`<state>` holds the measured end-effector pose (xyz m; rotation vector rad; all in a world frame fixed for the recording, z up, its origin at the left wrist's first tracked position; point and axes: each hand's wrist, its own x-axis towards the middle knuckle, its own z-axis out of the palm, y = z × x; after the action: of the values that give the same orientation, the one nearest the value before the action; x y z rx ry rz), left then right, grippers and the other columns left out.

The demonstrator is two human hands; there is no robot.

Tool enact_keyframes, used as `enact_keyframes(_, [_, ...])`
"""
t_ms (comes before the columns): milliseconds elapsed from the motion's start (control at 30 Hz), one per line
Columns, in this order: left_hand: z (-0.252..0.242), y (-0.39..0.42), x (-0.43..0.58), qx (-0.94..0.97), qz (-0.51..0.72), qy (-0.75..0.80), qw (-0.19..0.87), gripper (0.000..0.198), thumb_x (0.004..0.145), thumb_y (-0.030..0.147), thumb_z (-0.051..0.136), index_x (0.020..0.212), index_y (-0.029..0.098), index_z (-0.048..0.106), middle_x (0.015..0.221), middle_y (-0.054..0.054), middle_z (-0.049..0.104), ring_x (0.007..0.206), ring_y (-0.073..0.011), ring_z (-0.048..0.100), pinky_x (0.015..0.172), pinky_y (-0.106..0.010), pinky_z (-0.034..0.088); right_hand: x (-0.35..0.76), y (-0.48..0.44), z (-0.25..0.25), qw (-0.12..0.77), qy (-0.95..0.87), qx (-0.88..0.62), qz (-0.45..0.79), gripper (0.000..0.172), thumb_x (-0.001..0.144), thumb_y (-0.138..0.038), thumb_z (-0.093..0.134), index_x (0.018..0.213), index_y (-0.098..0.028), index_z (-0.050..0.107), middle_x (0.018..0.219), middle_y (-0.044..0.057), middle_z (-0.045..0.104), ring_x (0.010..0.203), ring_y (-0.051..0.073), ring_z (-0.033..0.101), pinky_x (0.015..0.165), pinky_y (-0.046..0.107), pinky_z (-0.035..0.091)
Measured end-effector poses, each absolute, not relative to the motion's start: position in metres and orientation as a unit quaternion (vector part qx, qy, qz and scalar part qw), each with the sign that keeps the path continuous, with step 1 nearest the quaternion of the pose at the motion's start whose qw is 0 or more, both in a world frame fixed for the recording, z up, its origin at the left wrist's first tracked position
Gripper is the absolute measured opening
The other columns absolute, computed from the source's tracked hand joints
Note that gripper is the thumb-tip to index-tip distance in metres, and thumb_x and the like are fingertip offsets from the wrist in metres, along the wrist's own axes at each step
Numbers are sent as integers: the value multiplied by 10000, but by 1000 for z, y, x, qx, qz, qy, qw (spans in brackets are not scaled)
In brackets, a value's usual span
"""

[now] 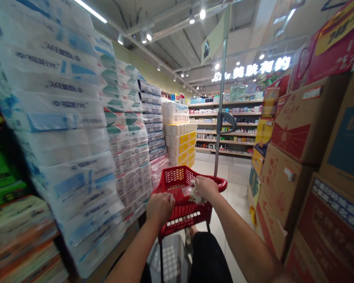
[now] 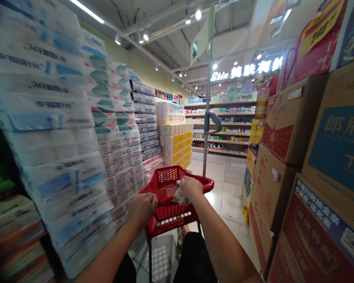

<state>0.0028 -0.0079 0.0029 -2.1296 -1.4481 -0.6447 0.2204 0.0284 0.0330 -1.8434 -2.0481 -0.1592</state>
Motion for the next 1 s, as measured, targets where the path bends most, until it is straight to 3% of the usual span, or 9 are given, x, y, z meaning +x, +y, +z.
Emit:
enact_keyframes(167, [3,-11,2,-779,-239,-530,234,486,959,328,276,694,181,655,745,-74,703,698,-208,632,700,-348,373,217,-2,-18,425,-675,-578,-175,401,989,-267,308,1263,-178,587,1294,111,598,1228,215,519,1061,384,349])
enact_keyframes(267, [4,-11,1,-782,-240,-530,225,487,959,335,280,697,182,661,749,-72,705,699,-201,632,708,-339,380,224,-9,-34,473,-691,-498,-224,397,964,-236,340,1269,-161,583,1290,108,602,1238,213,506,1070,375,340])
enact_keyframes(400, [4,-9,2,-784,-242,-529,218,484,959,338,281,719,192,674,763,-65,707,706,-202,629,710,-334,389,231,3,-10,416,-701,-556,-161,326,958,-257,373,1083,-189,666,1095,84,695,984,210,639,897,338,436])
enact_keyframes(533, [3,-6,4,-786,-238,-527,218,484,960,340,282,724,192,677,764,-64,705,719,-202,628,718,-337,388,234,20,24,302,-711,-634,-36,379,983,-277,332,897,-178,687,907,88,721,798,197,666,700,286,430])
enact_keyframes(633, [3,-6,4,-783,-234,-534,218,489,963,334,271,728,190,676,769,-66,706,719,-201,629,720,-342,381,231,22,24,302,-703,-643,-33,370,979,-279,342,913,-181,693,922,93,723,837,206,671,732,298,431])
enact_keyframes(833, [5,-10,0,-781,-221,-543,216,498,961,331,259,710,192,666,768,-70,706,725,-212,628,720,-353,381,219,3,-11,449,-653,-593,-138,347,949,-258,392,1171,-187,650,1249,95,633,1168,212,562,1025,360,332])
enact_keyframes(900, [7,-12,-1,-783,-219,-542,213,497,962,332,255,718,193,665,770,-69,705,728,-214,627,726,-355,386,220,0,-11,446,-665,-586,-127,344,943,-247,392,1149,-190,662,1236,87,642,1156,212,569,1022,357,333])
enact_keyframes(1000, [8,-15,-1,-785,-217,-542,206,497,965,333,250,734,192,667,781,-72,705,745,-218,632,743,-361,399,222,3,5,388,-691,-605,-73,319,936,-251,395,1024,-211,699,1103,70,699,999,214,640,904,339,406])
